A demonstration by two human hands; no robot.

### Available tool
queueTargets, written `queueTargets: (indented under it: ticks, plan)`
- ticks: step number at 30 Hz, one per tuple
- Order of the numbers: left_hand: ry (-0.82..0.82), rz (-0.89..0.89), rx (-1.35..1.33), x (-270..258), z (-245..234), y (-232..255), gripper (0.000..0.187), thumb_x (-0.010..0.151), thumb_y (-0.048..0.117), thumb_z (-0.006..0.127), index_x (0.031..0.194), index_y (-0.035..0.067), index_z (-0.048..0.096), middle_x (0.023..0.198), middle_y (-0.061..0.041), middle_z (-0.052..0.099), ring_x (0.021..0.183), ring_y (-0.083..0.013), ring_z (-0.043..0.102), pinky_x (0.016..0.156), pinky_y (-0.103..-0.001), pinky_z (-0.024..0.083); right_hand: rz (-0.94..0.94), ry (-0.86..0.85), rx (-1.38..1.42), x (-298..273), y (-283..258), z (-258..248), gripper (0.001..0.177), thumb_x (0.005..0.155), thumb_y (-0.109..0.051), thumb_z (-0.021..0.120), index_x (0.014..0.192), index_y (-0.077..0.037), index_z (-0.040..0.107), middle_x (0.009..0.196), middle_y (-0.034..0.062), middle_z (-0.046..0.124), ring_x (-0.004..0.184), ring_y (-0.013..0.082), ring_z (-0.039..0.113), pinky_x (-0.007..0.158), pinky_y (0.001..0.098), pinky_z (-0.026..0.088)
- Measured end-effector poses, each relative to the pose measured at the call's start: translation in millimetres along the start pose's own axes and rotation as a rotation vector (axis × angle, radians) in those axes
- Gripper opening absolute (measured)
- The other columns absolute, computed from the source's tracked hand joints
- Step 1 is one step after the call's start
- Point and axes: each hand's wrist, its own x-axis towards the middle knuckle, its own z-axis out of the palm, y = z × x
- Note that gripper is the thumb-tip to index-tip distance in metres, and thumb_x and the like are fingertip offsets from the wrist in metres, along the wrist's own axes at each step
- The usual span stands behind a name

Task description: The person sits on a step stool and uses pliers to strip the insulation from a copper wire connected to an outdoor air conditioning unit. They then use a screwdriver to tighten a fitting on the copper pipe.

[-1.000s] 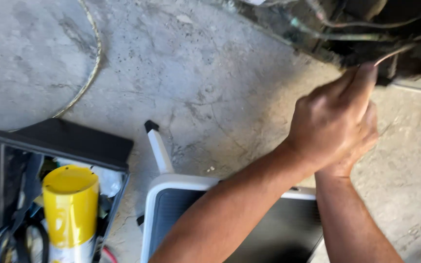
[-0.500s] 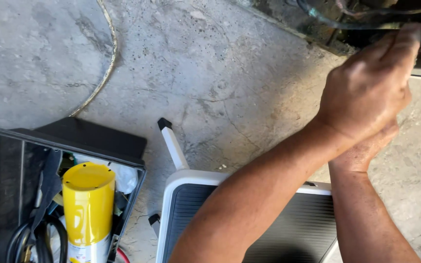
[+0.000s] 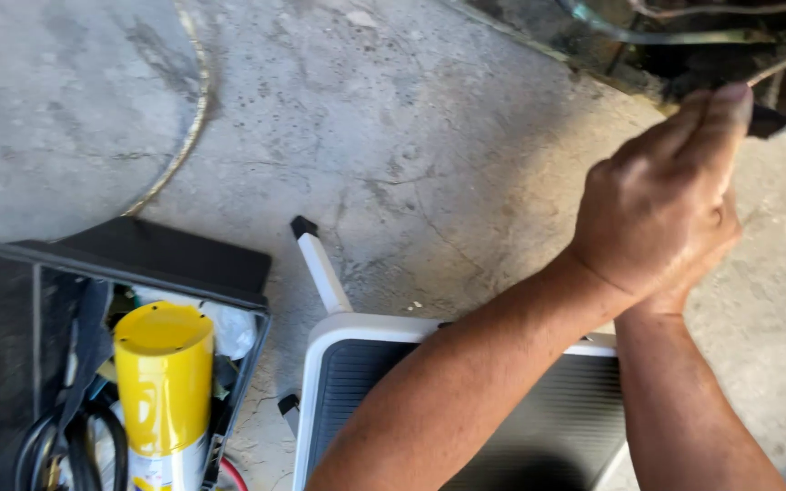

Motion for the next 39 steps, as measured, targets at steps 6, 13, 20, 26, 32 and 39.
queueTargets:
  ticks: [6, 13, 20, 26, 32, 39]
  plan:
    - [0.012, 0.248, 0.000, 22.6, 26.2, -24.2, 0.035, 0.104, -0.012, 0.063, 0.138, -0.008, 0.057, 0.135, -0.025, 0.072, 0.120, -0.0331, 0.079, 0.106, -0.039, 0.070, -0.012, 0.035, 0.062, 25.6, -3.3, -2.3, 0.018, 0.115, -0.006, 0.044, 0.129, -0.006, 0.056, 0.125, 0.0013, 0.055, 0.098, 0.0076, 0.061, 0.071, 0.0194, 0.046]
    - [0.019, 0.257, 0.133, 15.4, 5.3, -12.3, 0.043, 0.097, -0.006, 0.068, 0.139, -0.007, 0.055, 0.132, -0.030, 0.071, 0.119, -0.0386, 0.078, 0.106, -0.044, 0.068, -0.018, 0.045, 0.113, 36.0, -8.0, -5.1, 0.020, 0.115, -0.006, 0.045, 0.132, -0.004, 0.057, 0.128, 0.0031, 0.057, 0.099, 0.0091, 0.063, 0.072, 0.0202, 0.048]
    - [0.024, 0.315, 0.219, 11.9, -4.1, -8.1, 0.032, 0.107, 0.002, 0.068, 0.134, -0.009, 0.057, 0.130, -0.032, 0.072, 0.109, -0.0373, 0.082, 0.092, -0.043, 0.071, -0.019, 0.039, 0.148, 102.3, -37.8, -118.1, 0.023, 0.116, -0.005, 0.046, 0.134, -0.002, 0.059, 0.131, 0.0049, 0.059, 0.100, 0.0106, 0.065, 0.073, 0.0210, 0.050]
    - [-0.085, 0.205, 0.129, 25.6, 37.4, -35.8, 0.058, 0.090, 0.001, 0.071, 0.146, 0.007, 0.054, 0.144, -0.009, 0.070, 0.134, -0.0211, 0.074, 0.107, -0.038, 0.071, -0.031, 0.072, 0.215, 136.8, -61.1, -153.8, 0.025, 0.116, -0.005, 0.047, 0.136, 0.000, 0.060, 0.133, 0.0065, 0.062, 0.101, 0.0119, 0.067, 0.074, 0.0217, 0.052]
    - [-0.022, 0.126, 0.082, -0.3, -4.8, -6.8, 0.043, 0.095, 0.001, 0.066, 0.137, -0.001, 0.060, 0.131, -0.015, 0.072, 0.104, -0.0299, 0.079, 0.086, -0.040, 0.066, -0.030, 0.073, 0.256, 137.8, -64.7, -164.2, 0.027, 0.117, -0.005, 0.048, 0.139, 0.002, 0.062, 0.136, 0.0081, 0.064, 0.102, 0.0133, 0.068, 0.075, 0.0225, 0.053]
    - [-0.094, 0.018, 0.045, 2.2, 25.6, -9.1, 0.063, 0.084, 0.003, 0.068, 0.146, 0.012, 0.060, 0.149, -0.001, 0.068, 0.138, -0.0147, 0.072, 0.110, -0.031, 0.066, -0.030, 0.080, 0.280, 140.8, -49.6, -169.7, 0.029, 0.117, -0.004, 0.049, 0.141, 0.004, 0.063, 0.139, 0.0101, 0.066, 0.103, 0.0149, 0.070, 0.076, 0.0233, 0.055]
